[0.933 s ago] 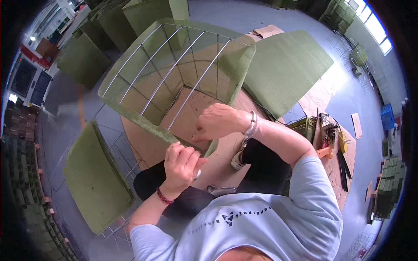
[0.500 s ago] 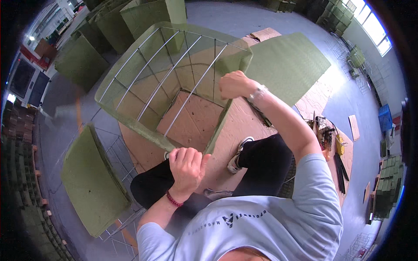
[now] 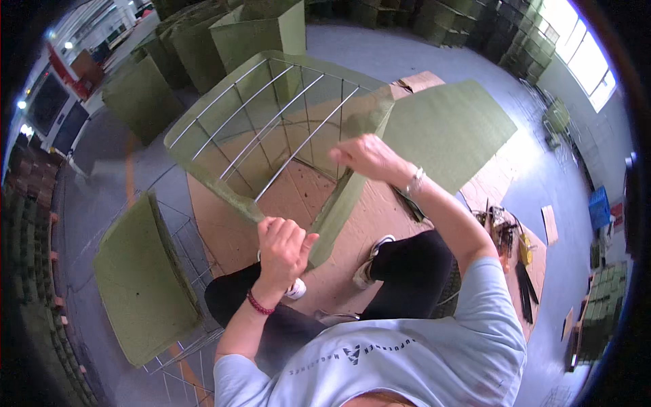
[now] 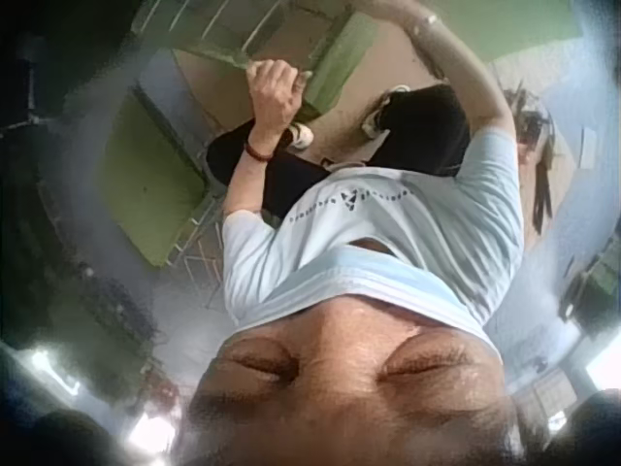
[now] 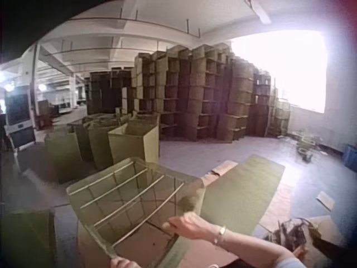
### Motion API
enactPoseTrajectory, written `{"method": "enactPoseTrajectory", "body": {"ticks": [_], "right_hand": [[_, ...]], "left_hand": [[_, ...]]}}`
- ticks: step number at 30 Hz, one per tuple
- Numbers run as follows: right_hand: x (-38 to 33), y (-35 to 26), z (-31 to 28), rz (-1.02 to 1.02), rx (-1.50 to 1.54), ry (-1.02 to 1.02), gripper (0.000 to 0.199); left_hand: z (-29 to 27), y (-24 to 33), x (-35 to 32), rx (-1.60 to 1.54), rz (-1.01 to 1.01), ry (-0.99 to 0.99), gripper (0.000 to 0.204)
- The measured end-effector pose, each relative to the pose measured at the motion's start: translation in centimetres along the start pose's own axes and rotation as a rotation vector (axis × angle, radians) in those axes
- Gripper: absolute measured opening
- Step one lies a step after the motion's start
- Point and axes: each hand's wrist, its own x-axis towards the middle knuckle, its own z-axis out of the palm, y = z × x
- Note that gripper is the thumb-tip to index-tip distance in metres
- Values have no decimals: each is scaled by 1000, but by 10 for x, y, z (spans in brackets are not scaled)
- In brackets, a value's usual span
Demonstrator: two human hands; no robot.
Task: Assembling fabric covers onto wire frames and securing them with hot glue to create padded blocks.
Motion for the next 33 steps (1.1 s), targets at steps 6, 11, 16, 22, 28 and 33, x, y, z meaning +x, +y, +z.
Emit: {"method": "enactPoseTrajectory", "body": {"ticks": [6, 11, 16, 22, 28, 33], "right_hand": [[8, -45, -2, -80, -365, -442, 45], [27, -30, 15, -226, -335, -806, 48], [38, 146, 153, -546, -128, -384, 43], [17, -31, 42, -299, -180, -133, 32], [32, -36, 53, -391, -298, -643, 42], [42, -33, 66, -268, -354, -622, 42]], "left_hand": [[-15, -17, -20, 11, 37, -60, 33], [-18, -7, -24, 64, 37, -79, 34], [2, -4, -6, -16, 79, -37, 36], [-15, -5, -22, 78, -3, 4, 40], [-22, -12, -20, 44, 15, -139, 43], [-45, -19, -2, -94, -86, -201, 38]]}}
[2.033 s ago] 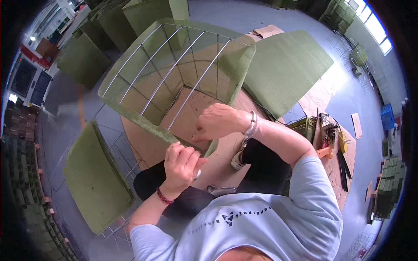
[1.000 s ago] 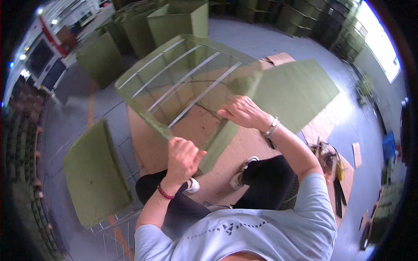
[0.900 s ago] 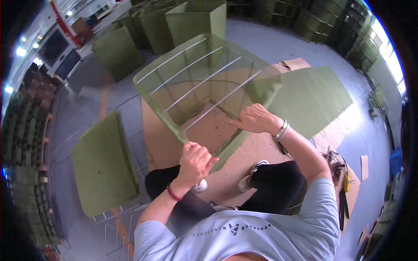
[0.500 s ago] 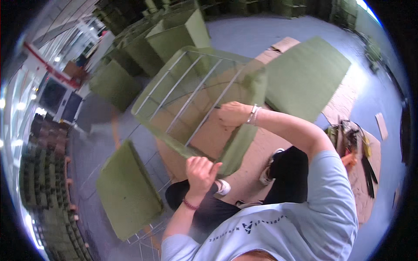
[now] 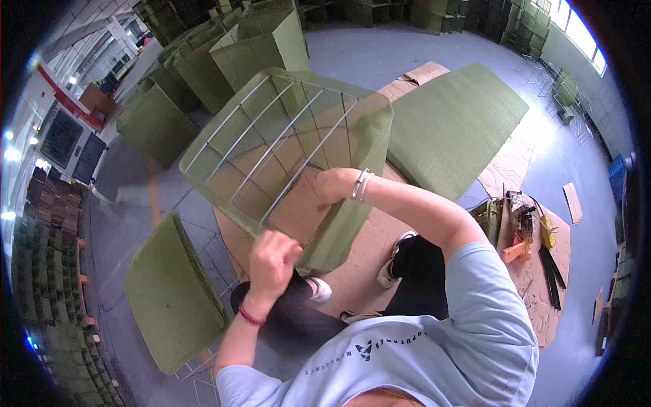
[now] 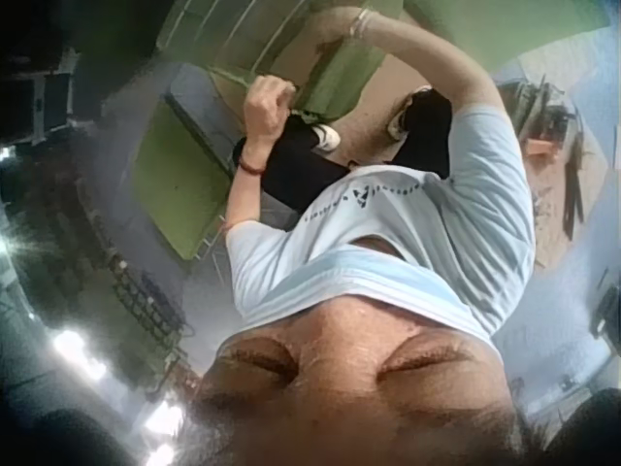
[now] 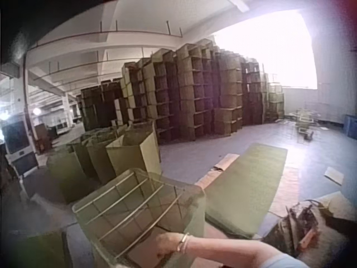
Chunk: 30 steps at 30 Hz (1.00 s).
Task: Assembling fabric covers onto wire frames and securing them with hot glue to create padded blocks.
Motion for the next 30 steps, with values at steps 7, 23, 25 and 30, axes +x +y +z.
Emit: {"method": "enactPoseTrajectory", "body": {"ticks": [7, 23, 25, 30], "right_hand": [[-45, -32, 3, 0, 138, 950, 36], [-26, -47, -10, -69, 306, 876, 29], [-56, -43, 2, -186, 215, 1078, 30], [-64, -13, 35, -274, -109, 1327, 37]], "left_hand": [[-6, 8, -6, 62, -100, 137, 44], [-1, 18, 10, 145, -255, -46, 53], [6, 17, -16, 175, -28, 278, 59], [31, 24, -22, 504, -15, 91, 44]]}}
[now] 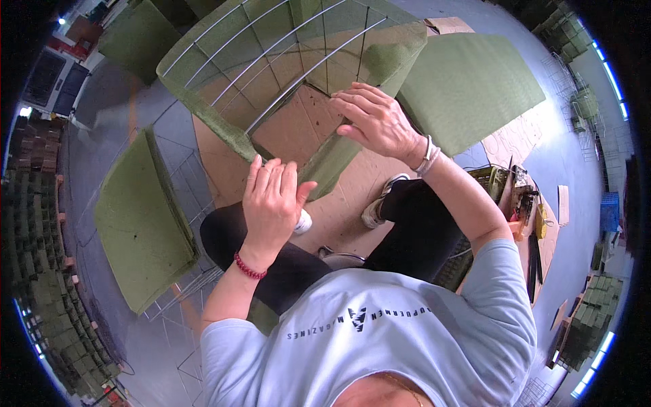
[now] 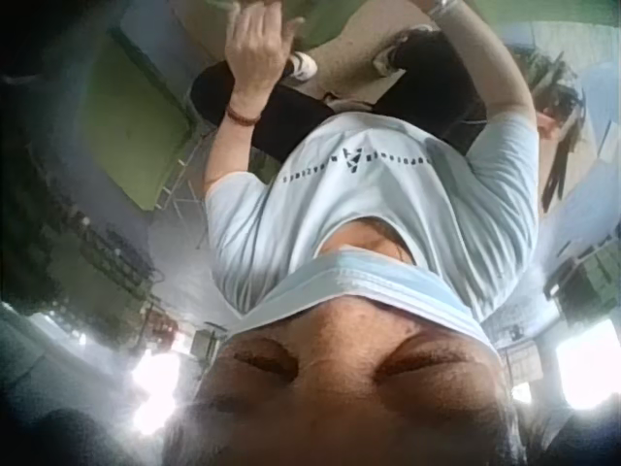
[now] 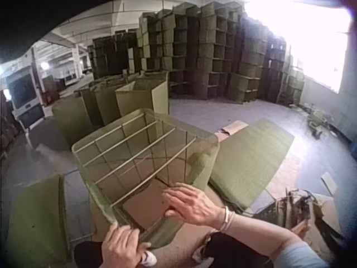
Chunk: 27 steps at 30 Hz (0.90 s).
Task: Assembling fabric covers onto wire frames and securing them with hot glue to create padded blocks.
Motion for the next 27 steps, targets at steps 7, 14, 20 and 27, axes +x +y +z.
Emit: {"method": "enactPoseTrajectory", "body": {"ticks": [7, 14, 20, 27], "right_hand": [[66, 1, -11, 457, 18, -1259, 59], [43, 52, 63, 429, 185, -1432, 56], [41, 58, -44, 790, 378, -356, 28], [25, 49, -19, 405, -101, -926, 42]], "left_hand": [[-12, -12, 35, -259, 5, -410, 50], [-6, -26, 82, -525, -348, -761, 75], [-21, -50, 14, -574, 34, 203, 67], [-14, -54, 23, -299, 186, -423, 66]]}}
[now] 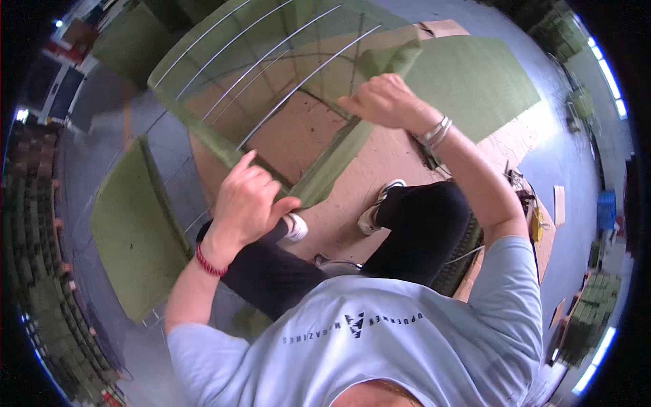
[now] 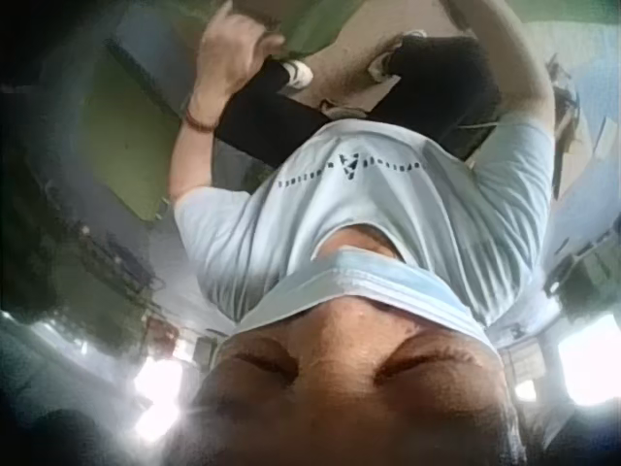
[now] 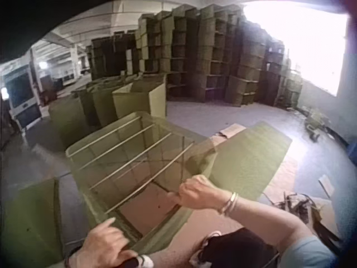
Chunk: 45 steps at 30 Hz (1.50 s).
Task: Assembling fabric covers onto wire frames and securing them with hot glue to create padded blocks.
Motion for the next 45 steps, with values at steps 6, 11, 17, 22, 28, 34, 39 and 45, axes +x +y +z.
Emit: {"method": "enactPoseTrajectory", "body": {"ticks": [6, 11, 17, 22, 28, 34, 39, 45], "right_hand": [[41, 22, 25, 62, 129, -550, 43], [43, -13, 11, -5, 16, -186, 36], [-23, -141, -11, -422, 249, 578, 27], [-13, -160, 6, -400, 101, 96, 41], [6, -160, -2, -271, 218, -235, 54], [-23, -169, -5, -294, 183, 209, 43], [-23, -185, 11, -224, 245, 242, 27], [-20, -190, 17, -189, 264, 350, 27]], "left_hand": [[-17, 4, 56, -129, -162, -495, 49], [-7, -41, 34, -1133, -193, -13, 52], [0, -27, -38, -222, 141, 507, 63], [18, -16, -29, -159, 170, 309, 82], [-9, -19, 3, -184, 76, -104, 78], [-3, -40, -14, -619, -39, 606, 47], [-4, -58, -40, -571, -45, 826, 40], [1, -83, -55, -465, -193, 862, 42]]}}
